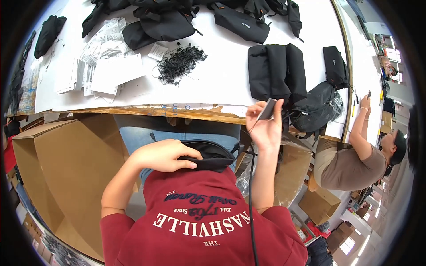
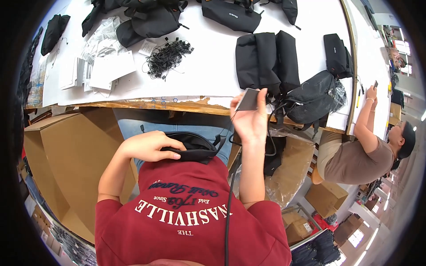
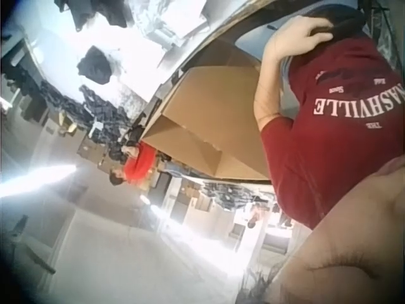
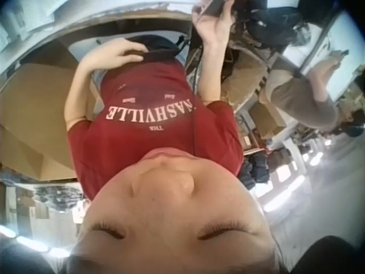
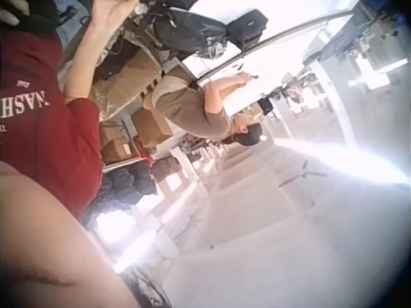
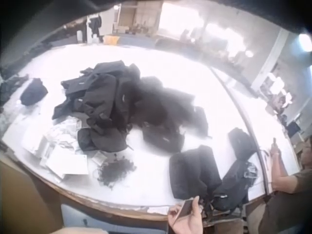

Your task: Checking and packaging small black bags with cards.

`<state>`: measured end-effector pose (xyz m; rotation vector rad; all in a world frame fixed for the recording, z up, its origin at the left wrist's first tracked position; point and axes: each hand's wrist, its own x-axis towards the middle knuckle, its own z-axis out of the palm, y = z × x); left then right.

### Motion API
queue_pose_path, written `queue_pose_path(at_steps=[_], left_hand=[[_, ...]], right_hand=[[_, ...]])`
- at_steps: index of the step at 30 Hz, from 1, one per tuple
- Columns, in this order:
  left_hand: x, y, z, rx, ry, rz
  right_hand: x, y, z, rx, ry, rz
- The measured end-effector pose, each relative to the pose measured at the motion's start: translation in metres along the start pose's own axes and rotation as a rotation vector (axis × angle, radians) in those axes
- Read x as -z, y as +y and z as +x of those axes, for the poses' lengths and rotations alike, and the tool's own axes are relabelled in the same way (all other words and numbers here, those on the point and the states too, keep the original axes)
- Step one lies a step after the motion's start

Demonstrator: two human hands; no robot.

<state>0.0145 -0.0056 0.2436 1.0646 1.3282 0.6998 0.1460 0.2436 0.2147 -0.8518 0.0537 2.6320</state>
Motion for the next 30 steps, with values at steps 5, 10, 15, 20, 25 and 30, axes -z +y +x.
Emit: queue_pose_path(at_steps=[5, 10, 15, 20, 25, 30], left_hand=[[0.002, -0.004, 0.009, -0.044, -0.015, 0.013], [-0.001, -0.009, 0.014, -0.008, -0.024, 0.019], [-0.001, -0.01, 0.016, -0.019, 0.014, -0.017], [0.001, -0.003, 0.013, 0.041, -0.021, -0.01], [0.002, -0.004, 0.018, 0.05, -0.029, 0.009], [0.001, -0.001, 0.019, 0.045, -0.023, 0.039]], right_hand=[[0.007, 0.029, 0.003, -0.134, -0.059, -0.193], [0.004, 0.026, -0.004, -0.099, -0.19, -0.28], [0.013, 0.011, -0.004, -0.123, -0.13, -0.158], [0.017, 0.017, -0.022, -0.279, 0.073, -0.733], [0.016, 0.032, -0.035, -0.407, 0.25, -0.587], [0.024, 0.025, -0.026, -0.186, 0.281, -0.53]])
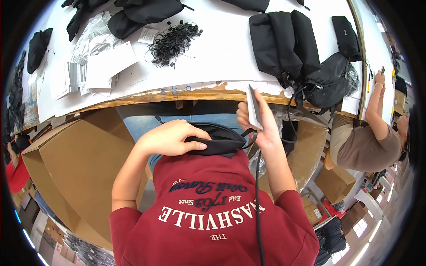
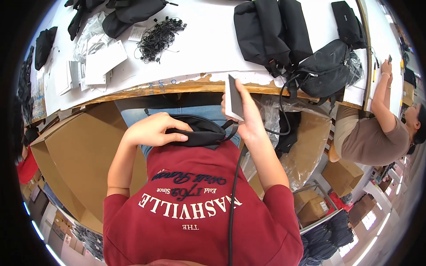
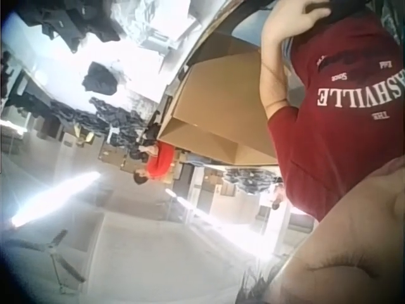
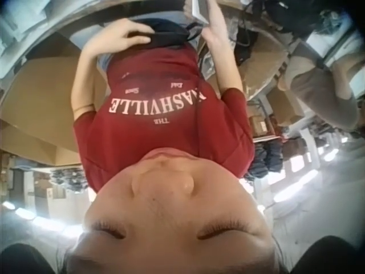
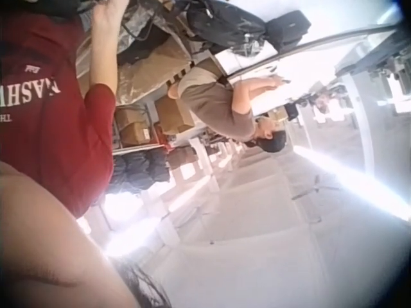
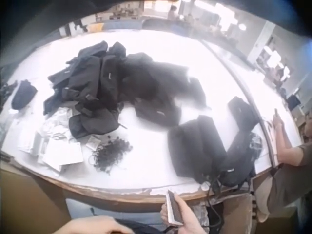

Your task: Checking and packaging small black bags with cards.

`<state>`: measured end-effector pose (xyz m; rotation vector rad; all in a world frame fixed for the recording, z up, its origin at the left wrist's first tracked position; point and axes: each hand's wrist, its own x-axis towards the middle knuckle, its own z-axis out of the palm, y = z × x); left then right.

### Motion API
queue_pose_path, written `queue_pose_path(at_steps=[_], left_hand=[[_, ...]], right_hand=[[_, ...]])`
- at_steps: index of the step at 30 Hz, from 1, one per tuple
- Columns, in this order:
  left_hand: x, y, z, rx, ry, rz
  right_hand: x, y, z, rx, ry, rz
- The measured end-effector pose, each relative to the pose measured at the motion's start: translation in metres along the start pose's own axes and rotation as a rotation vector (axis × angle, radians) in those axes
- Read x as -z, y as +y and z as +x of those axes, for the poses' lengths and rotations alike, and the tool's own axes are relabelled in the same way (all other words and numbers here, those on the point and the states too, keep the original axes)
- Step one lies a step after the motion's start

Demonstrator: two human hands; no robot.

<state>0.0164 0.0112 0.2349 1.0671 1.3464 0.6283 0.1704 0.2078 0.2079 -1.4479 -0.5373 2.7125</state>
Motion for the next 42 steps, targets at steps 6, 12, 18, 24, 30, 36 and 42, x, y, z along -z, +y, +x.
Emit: queue_pose_path(at_steps=[6, 12, 18, 24, 30, 36, 42], left_hand=[[0.001, 0.019, -0.005, 0.025, 0.309, 0.199], [0.002, 0.017, 0.002, -0.27, 0.558, 0.477], [-0.013, 0.007, 0.004, -0.429, 0.674, 0.689], [-0.02, -0.019, -0.006, -0.365, 0.557, 0.483], [0.068, -0.03, -0.033, -0.38, 1.32, 0.477], [0.187, -0.101, -0.08, 0.193, 1.441, 0.995], [0.17, -0.07, -0.072, 0.113, 1.637, 0.781]], right_hand=[[0.017, -0.036, -0.004, 0.498, 0.014, -0.165], [-0.039, -0.011, -0.023, 0.907, -0.055, -1.219], [-0.051, 0.001, -0.023, 0.651, -0.262, -1.918], [-0.047, 0.007, -0.027, 0.299, -0.297, -1.771], [-0.041, 0.008, -0.028, 0.474, -0.342, -1.816], [-0.043, 0.01, -0.032, 0.846, -0.357, -1.726], [-0.05, -0.003, -0.041, 1.136, -0.329, -1.719]])
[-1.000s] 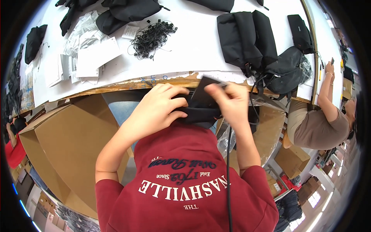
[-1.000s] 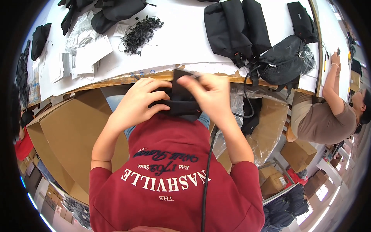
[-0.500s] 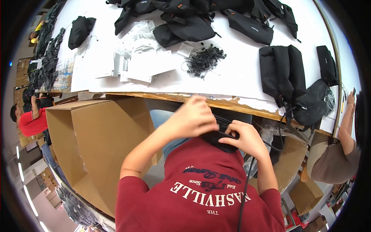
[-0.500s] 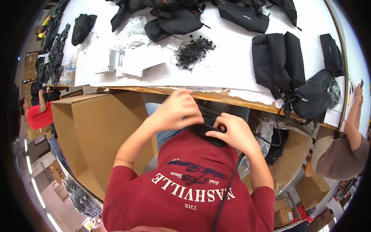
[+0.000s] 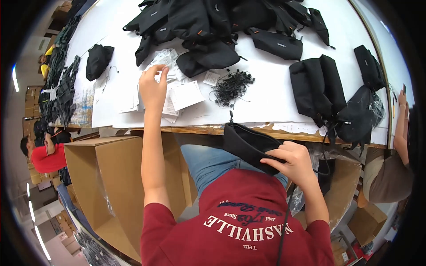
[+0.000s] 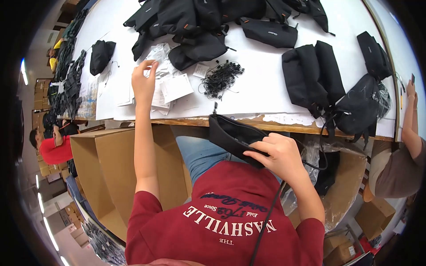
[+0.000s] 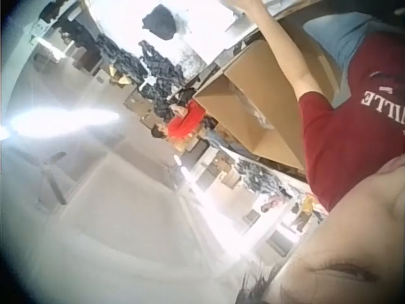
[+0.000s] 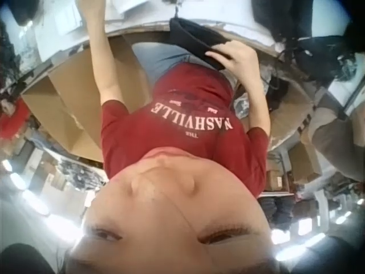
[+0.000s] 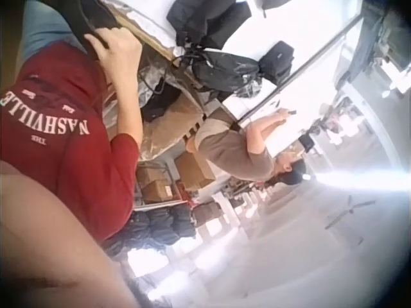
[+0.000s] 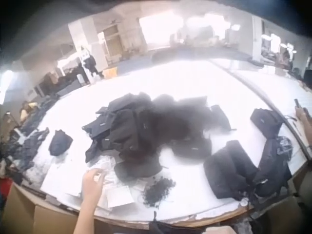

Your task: Checking and packaging small black bags with cards.

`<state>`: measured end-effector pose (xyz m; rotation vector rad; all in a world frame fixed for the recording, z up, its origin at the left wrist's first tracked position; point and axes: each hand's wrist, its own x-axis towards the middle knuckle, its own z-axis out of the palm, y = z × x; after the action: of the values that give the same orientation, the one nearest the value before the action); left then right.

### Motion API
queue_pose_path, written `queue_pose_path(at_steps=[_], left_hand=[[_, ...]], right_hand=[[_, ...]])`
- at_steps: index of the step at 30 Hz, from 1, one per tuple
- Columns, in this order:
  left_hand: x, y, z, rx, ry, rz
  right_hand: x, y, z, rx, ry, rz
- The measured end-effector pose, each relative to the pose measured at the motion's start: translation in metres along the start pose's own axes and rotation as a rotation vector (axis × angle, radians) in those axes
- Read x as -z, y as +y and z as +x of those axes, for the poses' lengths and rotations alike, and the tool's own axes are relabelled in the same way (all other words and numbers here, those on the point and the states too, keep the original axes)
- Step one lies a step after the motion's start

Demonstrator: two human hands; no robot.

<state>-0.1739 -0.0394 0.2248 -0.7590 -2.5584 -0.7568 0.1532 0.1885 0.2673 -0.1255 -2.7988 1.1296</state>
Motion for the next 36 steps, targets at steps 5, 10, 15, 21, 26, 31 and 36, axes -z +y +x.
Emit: queue_pose_path(at_steps=[5, 10, 15, 21, 26, 31, 36], left_hand=[[0.051, 0.115, -0.024, 0.032, -0.093, -0.58], [0.059, 0.143, -0.049, -0.562, -0.379, -0.447], [0.029, 0.122, -0.1, 0.168, 0.066, -1.012], [0.012, 0.139, -0.16, 0.859, -0.311, -1.923], [0.019, 0.143, -0.138, 0.935, -0.143, -1.861], [0.022, 0.149, -0.126, 0.973, -0.083, -1.935], [0.025, 0.147, -0.125, 0.805, -0.061, -1.884]], right_hand=[[0.014, -0.008, 0.026, 0.236, 0.105, -0.16], [0.016, -0.018, 0.043, 0.321, 0.094, -0.233], [0.013, -0.022, 0.047, 0.357, 0.185, -0.221], [0.001, -0.029, 0.047, 0.373, 0.308, -0.001], [-0.001, -0.035, 0.031, 0.053, 0.37, 0.729], [-0.005, -0.024, 0.02, -0.295, 0.111, 1.263], [-0.001, -0.022, 0.012, -0.427, 0.11, 1.021]])
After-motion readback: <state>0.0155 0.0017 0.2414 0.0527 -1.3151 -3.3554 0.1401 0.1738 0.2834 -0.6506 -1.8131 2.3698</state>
